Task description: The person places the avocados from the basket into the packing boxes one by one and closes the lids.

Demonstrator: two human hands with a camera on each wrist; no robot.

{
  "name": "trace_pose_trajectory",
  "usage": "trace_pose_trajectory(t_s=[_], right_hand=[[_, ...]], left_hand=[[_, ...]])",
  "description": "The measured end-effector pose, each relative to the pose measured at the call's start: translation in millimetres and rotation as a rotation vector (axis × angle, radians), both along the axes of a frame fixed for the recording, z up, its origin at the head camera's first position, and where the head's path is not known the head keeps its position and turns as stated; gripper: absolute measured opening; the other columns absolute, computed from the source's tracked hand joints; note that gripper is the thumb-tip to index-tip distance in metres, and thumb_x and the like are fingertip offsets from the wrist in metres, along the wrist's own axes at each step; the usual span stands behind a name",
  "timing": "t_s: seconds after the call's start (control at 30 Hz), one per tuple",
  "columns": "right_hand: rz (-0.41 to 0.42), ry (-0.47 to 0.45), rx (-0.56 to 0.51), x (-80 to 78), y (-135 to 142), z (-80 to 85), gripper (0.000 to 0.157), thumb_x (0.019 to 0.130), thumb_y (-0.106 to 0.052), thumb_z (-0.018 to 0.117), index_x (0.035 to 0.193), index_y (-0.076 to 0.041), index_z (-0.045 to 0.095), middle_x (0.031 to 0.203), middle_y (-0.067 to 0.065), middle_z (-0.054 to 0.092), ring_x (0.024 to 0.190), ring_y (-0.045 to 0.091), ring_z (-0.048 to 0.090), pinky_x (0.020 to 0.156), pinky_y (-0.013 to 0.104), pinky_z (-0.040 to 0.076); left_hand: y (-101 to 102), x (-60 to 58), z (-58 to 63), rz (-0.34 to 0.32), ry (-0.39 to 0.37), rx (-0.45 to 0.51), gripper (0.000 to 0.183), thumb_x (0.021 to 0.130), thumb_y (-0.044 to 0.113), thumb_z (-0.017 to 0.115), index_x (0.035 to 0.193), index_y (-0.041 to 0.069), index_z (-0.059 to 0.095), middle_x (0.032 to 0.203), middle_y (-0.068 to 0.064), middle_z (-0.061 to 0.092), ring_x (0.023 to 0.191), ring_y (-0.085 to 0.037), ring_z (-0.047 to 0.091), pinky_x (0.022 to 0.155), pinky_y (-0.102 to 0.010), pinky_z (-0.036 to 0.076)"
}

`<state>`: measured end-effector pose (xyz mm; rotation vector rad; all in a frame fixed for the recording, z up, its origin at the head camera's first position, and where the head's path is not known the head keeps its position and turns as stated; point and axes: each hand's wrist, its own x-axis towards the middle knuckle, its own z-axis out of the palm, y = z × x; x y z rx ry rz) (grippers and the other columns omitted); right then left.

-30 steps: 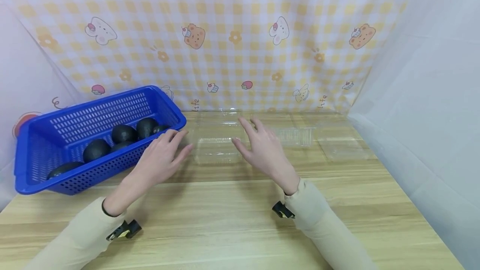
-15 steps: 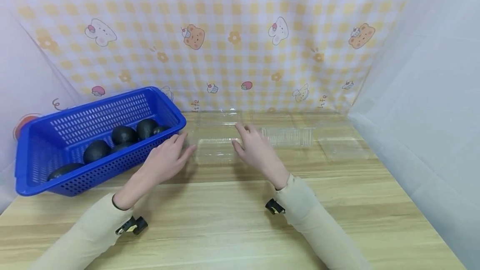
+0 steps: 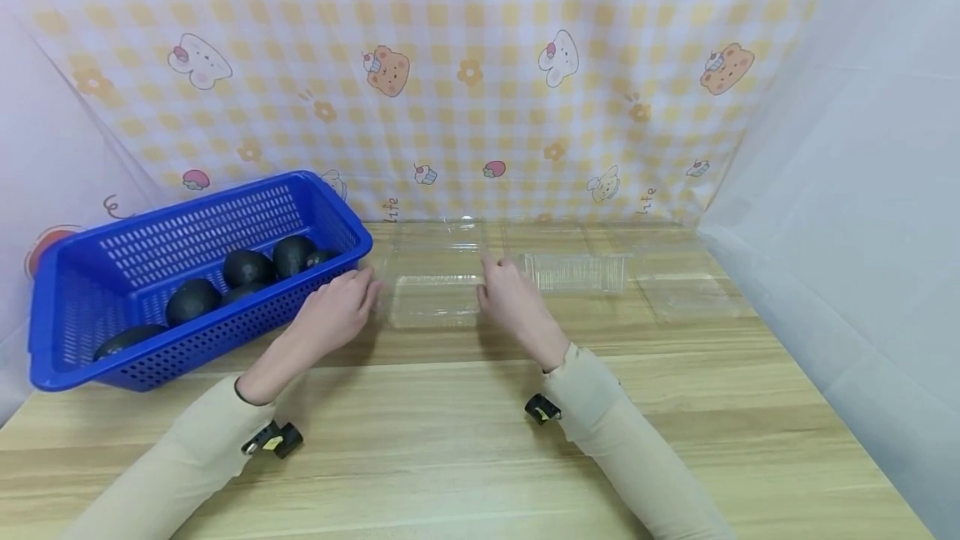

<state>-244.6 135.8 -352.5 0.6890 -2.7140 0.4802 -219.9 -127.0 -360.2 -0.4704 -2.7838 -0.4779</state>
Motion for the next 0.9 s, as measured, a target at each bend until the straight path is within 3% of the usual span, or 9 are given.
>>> trace_pose_trajectory(t_s=[0.13, 0.3, 0.57, 0.9], right_hand=[[-0.029, -0.033, 0.005, -1.9, 0.0, -0.1, 0.030, 0.091, -0.002, 0.068, 0.115, 0.015, 0.061, 0.100, 0.030, 0.067, 0.089, 0.038, 0.069, 0.074, 0.043, 0.059], [-0.044, -0.051, 0.020, -4.6, -0.5, -0.2, 0.012, 0.091, -0.002, 0.069, 0.089, 0.008, 0.063, 0.077, 0.017, 0.061, 0.070, 0.026, 0.061, 0.061, 0.038, 0.056], [-0.033, -0.066, 0.012, -5.9, 1.2, 0.0, 0.028, 0.090, -0.001, 0.070, 0.068, -0.003, 0.054, 0.062, 0.006, 0.051, 0.059, 0.017, 0.048, 0.055, 0.034, 0.049], [-0.006, -0.084, -0.024, -2.8, 2.7, 1.6, 0.033, 0.092, -0.003, 0.071, 0.065, -0.005, 0.053, 0.059, 0.002, 0.045, 0.058, 0.014, 0.043, 0.056, 0.030, 0.047]], left_hand=[[-0.5, -3.2, -0.5, 0.004, -0.012, 0.000, 0.023, 0.103, 0.015, 0.058, 0.085, 0.001, 0.055, 0.071, -0.010, 0.052, 0.061, -0.028, 0.059, 0.048, -0.043, 0.049], [-1.9, -5.1, -1.5, -0.015, -0.022, 0.024, 0.026, 0.102, 0.015, 0.061, 0.079, 0.004, 0.052, 0.068, -0.007, 0.047, 0.056, -0.023, 0.050, 0.047, -0.036, 0.042], [-3.1, -4.9, -0.8, -0.045, -0.089, 0.090, 0.036, 0.102, 0.011, 0.060, 0.069, 0.009, 0.046, 0.066, -0.004, 0.041, 0.056, -0.018, 0.043, 0.048, -0.028, 0.035], [-6.3, -2.8, 5.0, -0.069, -0.211, 0.205, 0.028, 0.100, 0.010, 0.063, 0.074, 0.007, 0.052, 0.061, -0.001, 0.043, 0.052, -0.015, 0.042, 0.048, -0.027, 0.033]])
